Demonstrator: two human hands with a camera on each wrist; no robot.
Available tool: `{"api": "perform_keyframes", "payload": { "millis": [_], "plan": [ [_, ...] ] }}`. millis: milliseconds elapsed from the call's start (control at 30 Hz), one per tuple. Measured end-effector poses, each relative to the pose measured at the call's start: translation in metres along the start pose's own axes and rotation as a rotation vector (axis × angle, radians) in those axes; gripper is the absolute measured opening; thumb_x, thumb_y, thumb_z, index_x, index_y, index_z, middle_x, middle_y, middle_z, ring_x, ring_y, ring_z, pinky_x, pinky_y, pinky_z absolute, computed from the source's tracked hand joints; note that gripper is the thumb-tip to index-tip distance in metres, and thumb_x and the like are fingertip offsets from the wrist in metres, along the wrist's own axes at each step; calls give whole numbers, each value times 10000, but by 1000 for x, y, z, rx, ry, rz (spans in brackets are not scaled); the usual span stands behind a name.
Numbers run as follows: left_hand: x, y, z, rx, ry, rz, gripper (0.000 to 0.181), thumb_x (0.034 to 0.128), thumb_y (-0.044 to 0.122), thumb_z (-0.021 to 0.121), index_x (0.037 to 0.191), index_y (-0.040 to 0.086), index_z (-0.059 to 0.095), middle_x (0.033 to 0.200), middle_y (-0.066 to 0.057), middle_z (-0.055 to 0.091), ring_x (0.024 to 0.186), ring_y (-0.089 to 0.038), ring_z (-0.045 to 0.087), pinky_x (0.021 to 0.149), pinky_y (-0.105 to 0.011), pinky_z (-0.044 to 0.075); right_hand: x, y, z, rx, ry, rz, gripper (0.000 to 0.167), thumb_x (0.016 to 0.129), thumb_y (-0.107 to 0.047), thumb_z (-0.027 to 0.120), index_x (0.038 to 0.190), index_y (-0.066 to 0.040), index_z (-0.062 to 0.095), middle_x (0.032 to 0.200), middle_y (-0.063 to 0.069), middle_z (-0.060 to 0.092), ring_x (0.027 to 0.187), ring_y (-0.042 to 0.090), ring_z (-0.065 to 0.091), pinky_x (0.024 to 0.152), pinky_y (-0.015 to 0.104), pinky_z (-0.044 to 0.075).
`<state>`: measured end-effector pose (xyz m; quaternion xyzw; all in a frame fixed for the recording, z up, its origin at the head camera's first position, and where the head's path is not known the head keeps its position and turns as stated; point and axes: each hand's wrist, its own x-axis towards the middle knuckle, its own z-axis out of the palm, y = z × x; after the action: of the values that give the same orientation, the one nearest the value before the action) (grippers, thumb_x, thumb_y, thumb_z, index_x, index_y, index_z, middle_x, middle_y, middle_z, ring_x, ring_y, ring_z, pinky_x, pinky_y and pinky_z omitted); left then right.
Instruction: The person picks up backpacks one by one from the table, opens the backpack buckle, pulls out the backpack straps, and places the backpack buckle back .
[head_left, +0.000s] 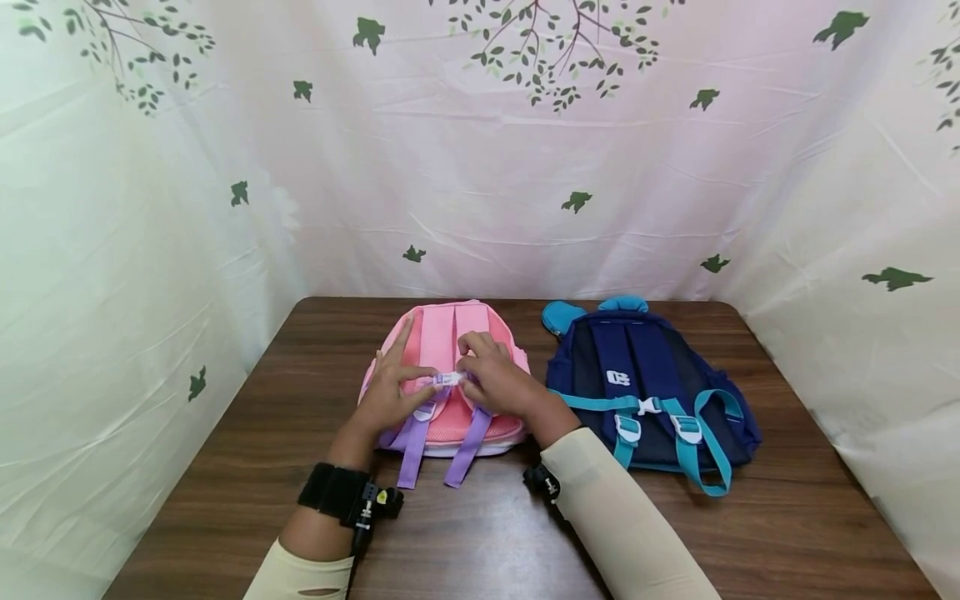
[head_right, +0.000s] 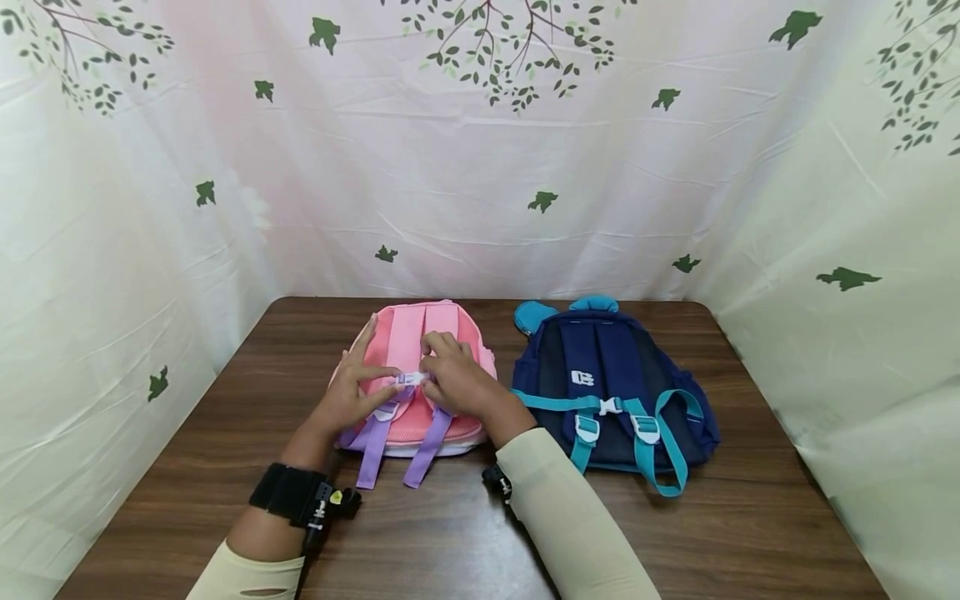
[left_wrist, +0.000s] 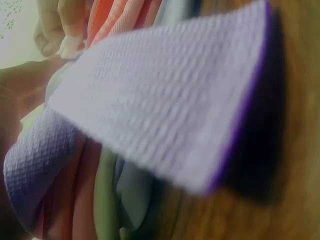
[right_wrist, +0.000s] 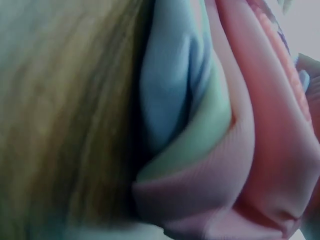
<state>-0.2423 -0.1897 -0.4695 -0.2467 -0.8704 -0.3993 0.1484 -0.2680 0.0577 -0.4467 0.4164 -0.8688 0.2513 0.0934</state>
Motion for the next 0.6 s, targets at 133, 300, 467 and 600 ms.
{"api": "perform_keyframes", "payload": {
  "millis": [133,300,467,600],
  "plan": [
    [0,1,-1,0,-7,-15,178,915,211,864,1072,128,885,1837,-198,154,1689,-501,173,1192,-928,-18,-1,2,-1,-5,18,-21,100,987,-88,694,1012,-50,783,1217,72,494,1224,272,464,916,423,376],
    [-1,-2,-2,10,0,-24,172,912,208,867,1067,137,885,1831,-214,161,1691,-493,177,1189,-933,3,-1,1,-3,-5,8,3,105,994,-103,704,1026,-54,791,1251,82,513,1265,279,466,962,457,400],
    [-2,-3,-5,12,10,-62,207,918,214,873,1109,136,881,1850,-149,139,1711,-447,140,1196,-929,11,-2,-2,-6,-14,5,46,104,990,-129,726,1031,-61,793,1291,94,533,1315,280,459,1045,521,414],
    [-1,-3,-6,-3,20,-39,226,921,195,876,1133,118,871,1859,-114,122,1712,-443,135,1185,-939,22,-3,-2,-7,-28,6,55,106,980,-142,746,1021,-65,806,1301,91,557,1334,280,463,1100,561,411]
  ]
}}
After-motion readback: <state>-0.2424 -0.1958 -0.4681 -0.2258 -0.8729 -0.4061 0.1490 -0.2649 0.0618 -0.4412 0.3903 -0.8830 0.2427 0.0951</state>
